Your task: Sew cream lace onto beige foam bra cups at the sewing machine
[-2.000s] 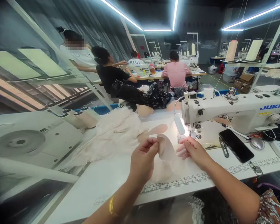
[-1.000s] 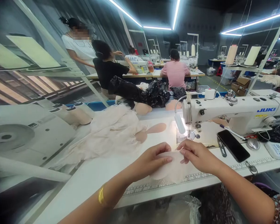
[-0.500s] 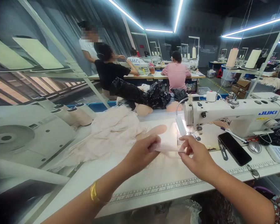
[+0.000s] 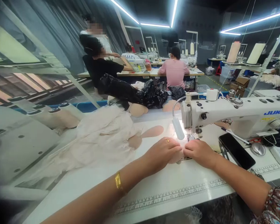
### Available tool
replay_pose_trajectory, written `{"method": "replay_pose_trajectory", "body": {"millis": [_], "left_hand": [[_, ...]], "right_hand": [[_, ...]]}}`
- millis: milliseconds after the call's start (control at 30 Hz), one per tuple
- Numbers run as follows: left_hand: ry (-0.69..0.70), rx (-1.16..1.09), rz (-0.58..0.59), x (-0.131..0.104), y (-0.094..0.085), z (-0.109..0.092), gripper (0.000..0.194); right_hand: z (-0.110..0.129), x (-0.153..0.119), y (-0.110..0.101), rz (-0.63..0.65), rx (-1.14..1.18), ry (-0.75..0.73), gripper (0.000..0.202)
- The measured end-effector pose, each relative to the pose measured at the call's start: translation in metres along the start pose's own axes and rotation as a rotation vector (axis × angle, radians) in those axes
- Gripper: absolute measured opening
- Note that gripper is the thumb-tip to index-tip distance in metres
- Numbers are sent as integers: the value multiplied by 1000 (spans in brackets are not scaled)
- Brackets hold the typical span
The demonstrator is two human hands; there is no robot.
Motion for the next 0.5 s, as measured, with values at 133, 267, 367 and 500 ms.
{"method": "replay_pose_trajectory", "body": {"millis": [133, 267, 367, 500], "left_hand": [[-16, 24, 16, 7, 20, 6, 22], [-8, -5, -85, 0, 29, 4, 24], [-31, 19, -75, -1, 31, 2, 24], [-88, 51, -112, 4, 32, -2, 23]], "right_hand": [[2, -7, -8, -44, 114, 57, 31], [5, -9, -7, 22, 74, 46, 29], [2, -9, -6, 18, 91, 92, 31], [-4, -8, -7, 33, 198, 175, 28]]}}
Point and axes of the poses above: each hand's wrist, its own x-axis towards the middle knuckle, its own y-axis out of the palm, z = x × y, the point moved 2 cm from there along x, towards the middle knuckle, and after that the axes turned 4 degrees about y, right-handed, at the moved point
